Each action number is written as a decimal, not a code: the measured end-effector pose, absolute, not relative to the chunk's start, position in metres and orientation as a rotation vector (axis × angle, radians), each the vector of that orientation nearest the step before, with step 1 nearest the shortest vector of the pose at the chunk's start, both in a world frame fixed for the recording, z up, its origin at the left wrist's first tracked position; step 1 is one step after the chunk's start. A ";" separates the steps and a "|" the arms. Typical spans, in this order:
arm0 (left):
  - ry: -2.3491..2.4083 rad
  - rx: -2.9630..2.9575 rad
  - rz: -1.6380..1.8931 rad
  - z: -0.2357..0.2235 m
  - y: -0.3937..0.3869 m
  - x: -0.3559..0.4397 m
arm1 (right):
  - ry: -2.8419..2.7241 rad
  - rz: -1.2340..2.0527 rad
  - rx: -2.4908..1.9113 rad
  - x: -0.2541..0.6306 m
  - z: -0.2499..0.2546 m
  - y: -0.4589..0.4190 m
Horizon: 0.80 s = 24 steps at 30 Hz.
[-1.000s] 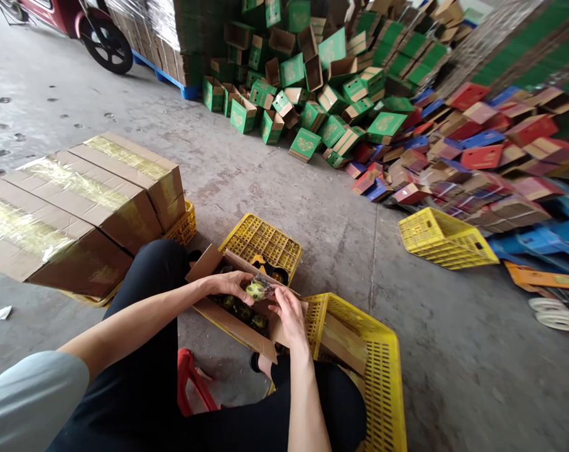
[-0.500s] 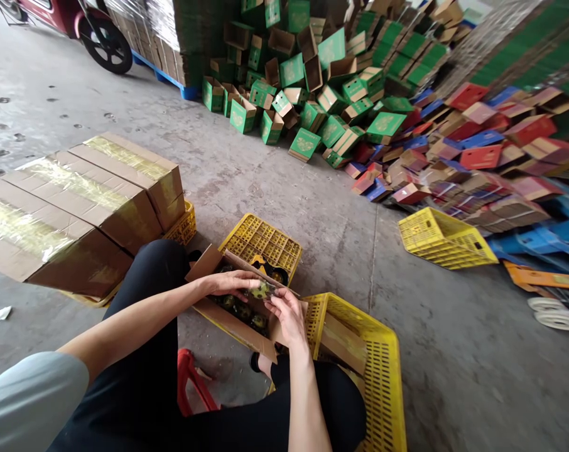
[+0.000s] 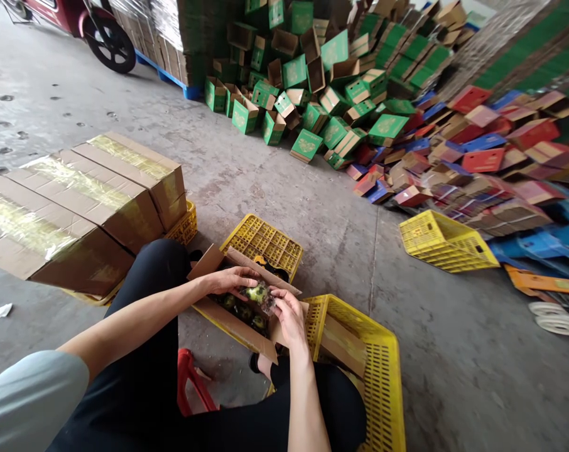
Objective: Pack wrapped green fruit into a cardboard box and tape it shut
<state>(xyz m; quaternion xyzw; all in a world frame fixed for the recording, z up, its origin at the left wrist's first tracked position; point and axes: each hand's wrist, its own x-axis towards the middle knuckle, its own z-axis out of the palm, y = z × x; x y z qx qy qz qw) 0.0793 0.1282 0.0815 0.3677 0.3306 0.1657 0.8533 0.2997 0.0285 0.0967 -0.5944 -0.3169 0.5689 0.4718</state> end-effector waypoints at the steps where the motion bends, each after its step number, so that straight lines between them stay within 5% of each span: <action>1: 0.702 0.771 0.347 0.083 0.128 0.079 | -0.763 1.401 -1.452 0.300 0.097 0.028; 11: 0.724 0.864 0.347 0.080 0.125 0.083 | -0.952 1.412 -1.514 0.299 0.101 0.028; 18: 0.716 0.922 0.311 0.080 0.125 0.083 | -1.315 1.089 -1.665 0.299 0.100 0.030; 24: 0.783 0.857 0.302 0.078 0.125 0.085 | -1.201 1.324 -1.641 0.298 0.094 0.030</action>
